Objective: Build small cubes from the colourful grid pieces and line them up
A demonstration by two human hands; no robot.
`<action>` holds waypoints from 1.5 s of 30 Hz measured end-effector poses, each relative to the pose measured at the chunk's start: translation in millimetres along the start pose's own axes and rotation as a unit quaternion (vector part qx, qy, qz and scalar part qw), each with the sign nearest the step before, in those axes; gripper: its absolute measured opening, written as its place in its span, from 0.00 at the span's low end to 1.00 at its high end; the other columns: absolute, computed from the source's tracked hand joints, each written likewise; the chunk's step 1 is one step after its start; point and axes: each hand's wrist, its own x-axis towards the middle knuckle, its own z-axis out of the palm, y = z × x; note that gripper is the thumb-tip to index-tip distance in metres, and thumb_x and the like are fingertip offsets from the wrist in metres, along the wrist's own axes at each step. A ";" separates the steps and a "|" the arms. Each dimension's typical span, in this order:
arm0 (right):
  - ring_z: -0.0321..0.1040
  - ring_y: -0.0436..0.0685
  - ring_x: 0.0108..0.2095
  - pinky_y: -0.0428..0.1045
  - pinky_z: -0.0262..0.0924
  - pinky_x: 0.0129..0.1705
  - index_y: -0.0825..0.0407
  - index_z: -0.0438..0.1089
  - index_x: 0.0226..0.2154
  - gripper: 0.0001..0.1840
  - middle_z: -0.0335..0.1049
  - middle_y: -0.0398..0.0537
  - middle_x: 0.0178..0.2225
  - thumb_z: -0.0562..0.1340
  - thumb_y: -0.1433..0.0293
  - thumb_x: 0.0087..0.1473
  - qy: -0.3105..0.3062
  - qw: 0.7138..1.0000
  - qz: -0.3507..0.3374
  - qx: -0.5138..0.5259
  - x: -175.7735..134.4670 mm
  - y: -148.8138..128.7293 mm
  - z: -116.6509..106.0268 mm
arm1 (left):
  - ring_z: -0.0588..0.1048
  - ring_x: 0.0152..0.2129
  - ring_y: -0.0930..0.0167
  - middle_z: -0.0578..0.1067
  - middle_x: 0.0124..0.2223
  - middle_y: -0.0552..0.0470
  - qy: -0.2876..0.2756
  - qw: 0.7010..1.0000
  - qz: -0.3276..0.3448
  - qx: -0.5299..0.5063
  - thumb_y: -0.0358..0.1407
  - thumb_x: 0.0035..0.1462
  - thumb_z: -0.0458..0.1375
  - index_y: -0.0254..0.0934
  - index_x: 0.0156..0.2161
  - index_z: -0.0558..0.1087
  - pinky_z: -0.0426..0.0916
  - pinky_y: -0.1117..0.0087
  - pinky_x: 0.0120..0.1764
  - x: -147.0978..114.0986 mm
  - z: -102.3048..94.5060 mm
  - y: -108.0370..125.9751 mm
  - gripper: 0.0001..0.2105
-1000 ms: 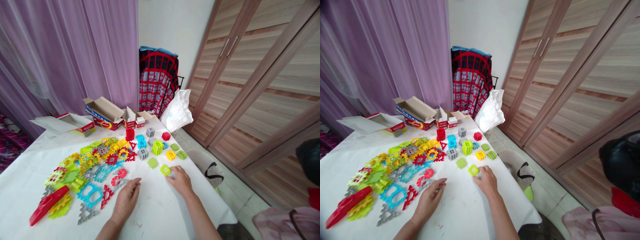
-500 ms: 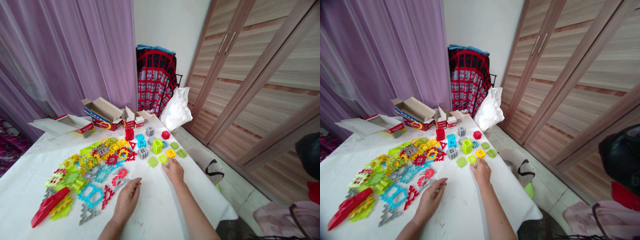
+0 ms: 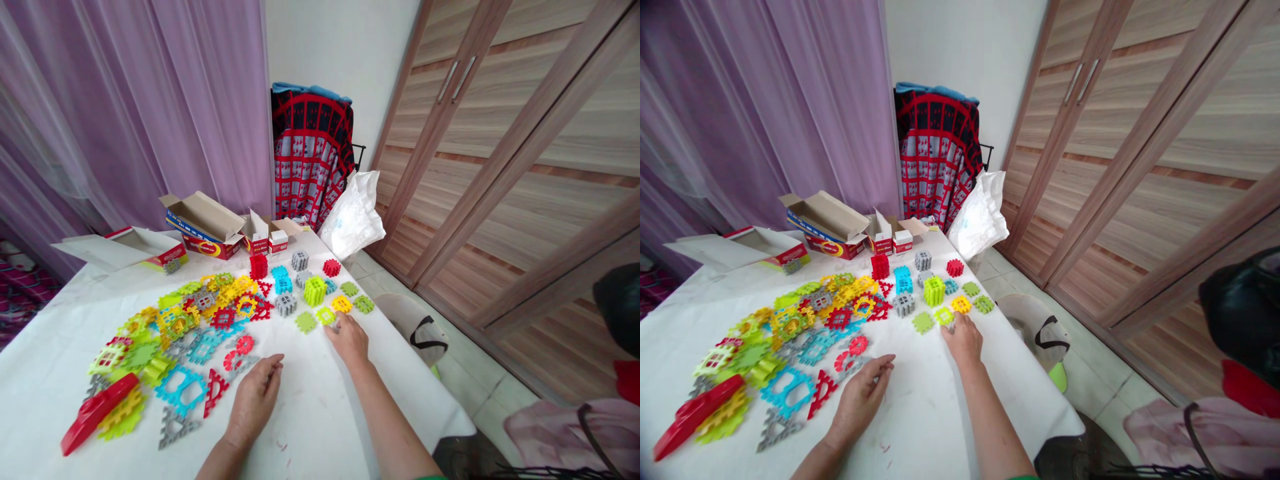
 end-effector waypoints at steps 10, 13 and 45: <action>0.69 0.56 0.42 0.47 0.58 0.41 0.48 0.71 0.47 0.22 0.73 0.49 0.41 0.63 0.56 0.53 -0.005 0.996 -0.090 -0.012 -21.7 -39.2 3.5 | 0.80 0.33 0.70 0.81 0.37 0.52 0.001 1.000 -0.007 -0.007 0.39 0.60 0.51 0.43 0.44 0.75 0.75 0.71 0.37 0.6 0.5 0.9 0.13; 0.69 0.57 0.44 0.48 0.58 0.42 0.49 0.71 0.46 0.21 0.72 0.50 0.42 0.63 0.56 0.52 -0.016 0.996 -0.085 -0.031 -20.9 -49.1 1.8 | 0.80 0.33 0.70 0.81 0.37 0.51 -0.006 1.000 -0.010 -0.010 0.39 0.60 0.50 0.42 0.45 0.75 0.75 0.70 0.36 0.2 0.5 0.6 0.13; 0.71 0.54 0.40 0.45 0.59 0.40 0.50 0.68 0.51 0.21 0.74 0.47 0.39 0.60 0.62 0.57 0.041 0.997 -0.055 0.041 -21.9 -20.3 8.4 | 0.80 0.33 0.68 0.81 0.35 0.50 0.033 0.998 -0.039 -0.035 0.42 0.58 0.52 0.41 0.41 0.76 0.76 0.68 0.36 1.1 1.2 -4.9 0.13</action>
